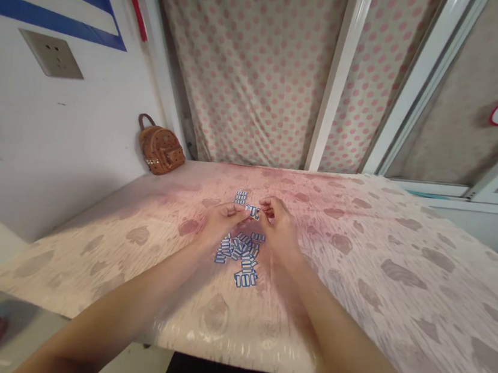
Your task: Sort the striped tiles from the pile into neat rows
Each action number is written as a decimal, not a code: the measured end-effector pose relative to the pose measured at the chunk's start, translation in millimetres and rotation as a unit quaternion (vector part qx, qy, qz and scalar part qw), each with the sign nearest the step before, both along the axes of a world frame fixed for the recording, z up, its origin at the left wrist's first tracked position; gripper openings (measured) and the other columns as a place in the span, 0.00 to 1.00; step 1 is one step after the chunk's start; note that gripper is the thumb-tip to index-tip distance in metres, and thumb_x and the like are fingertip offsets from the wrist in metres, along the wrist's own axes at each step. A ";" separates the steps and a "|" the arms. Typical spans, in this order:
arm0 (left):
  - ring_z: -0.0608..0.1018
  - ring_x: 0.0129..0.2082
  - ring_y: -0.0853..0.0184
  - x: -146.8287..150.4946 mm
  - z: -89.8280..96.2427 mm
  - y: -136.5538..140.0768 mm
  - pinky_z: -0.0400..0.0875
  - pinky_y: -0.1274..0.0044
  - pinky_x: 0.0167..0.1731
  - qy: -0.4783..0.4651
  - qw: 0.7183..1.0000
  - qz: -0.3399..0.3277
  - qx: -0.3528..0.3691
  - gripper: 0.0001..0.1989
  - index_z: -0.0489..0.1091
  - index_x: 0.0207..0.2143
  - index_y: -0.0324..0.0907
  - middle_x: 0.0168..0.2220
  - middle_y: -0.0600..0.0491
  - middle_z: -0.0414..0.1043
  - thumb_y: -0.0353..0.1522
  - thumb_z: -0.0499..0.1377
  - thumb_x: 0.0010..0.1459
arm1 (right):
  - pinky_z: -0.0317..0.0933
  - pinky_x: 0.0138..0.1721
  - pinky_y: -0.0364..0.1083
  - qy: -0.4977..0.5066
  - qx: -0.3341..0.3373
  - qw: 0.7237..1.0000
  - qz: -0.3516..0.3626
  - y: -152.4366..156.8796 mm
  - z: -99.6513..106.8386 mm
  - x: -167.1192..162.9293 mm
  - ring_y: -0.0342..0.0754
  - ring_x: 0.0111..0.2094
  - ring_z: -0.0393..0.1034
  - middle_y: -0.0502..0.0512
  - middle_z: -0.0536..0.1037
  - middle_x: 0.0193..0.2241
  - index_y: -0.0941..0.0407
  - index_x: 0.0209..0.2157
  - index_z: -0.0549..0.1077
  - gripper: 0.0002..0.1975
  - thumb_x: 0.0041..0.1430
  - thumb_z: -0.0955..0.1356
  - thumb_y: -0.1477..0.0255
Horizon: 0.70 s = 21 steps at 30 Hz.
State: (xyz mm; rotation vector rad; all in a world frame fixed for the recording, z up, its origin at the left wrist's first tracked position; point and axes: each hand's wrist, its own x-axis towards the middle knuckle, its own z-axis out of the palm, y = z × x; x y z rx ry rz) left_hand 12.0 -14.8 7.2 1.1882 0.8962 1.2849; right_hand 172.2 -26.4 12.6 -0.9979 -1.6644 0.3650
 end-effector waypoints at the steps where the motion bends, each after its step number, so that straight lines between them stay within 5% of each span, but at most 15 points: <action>1: 0.78 0.28 0.68 0.1 0.0 0.2 0.70 0.78 0.31 -0.002 1.000 0.002 -0.002 0.13 0.75 0.30 0.38 0.26 0.51 0.78 0.38 0.70 0.46 | 0.63 0.39 0.47 -0.001 0.000 1.000 0.004 0.1 -0.3 0.0 0.48 0.36 0.69 0.53 0.74 0.35 0.54 0.38 0.70 0.06 0.58 0.65 0.73; 15: 0.79 0.29 0.68 1.1 -1.0 0.0 0.71 0.78 0.34 -0.025 0.999 0.024 -0.010 0.10 0.75 0.29 0.37 0.27 0.51 0.78 0.35 0.69 0.48 | 0.63 0.39 0.48 -0.016 -0.011 1.000 0.002 -3.7 4.1 -2.7 0.48 0.35 0.69 0.53 0.73 0.32 0.54 0.33 0.69 0.03 0.58 0.64 0.71; 21: 0.78 0.29 0.68 3.9 -4.1 0.9 0.71 0.78 0.34 -0.023 0.999 0.021 0.010 0.14 0.75 0.30 0.37 0.28 0.50 0.78 0.39 0.70 0.45 | 0.62 0.33 0.46 0.053 -0.071 0.996 0.003 -1.6 0.6 -4.8 0.47 0.29 0.68 0.52 0.73 0.29 0.54 0.32 0.66 0.07 0.57 0.65 0.65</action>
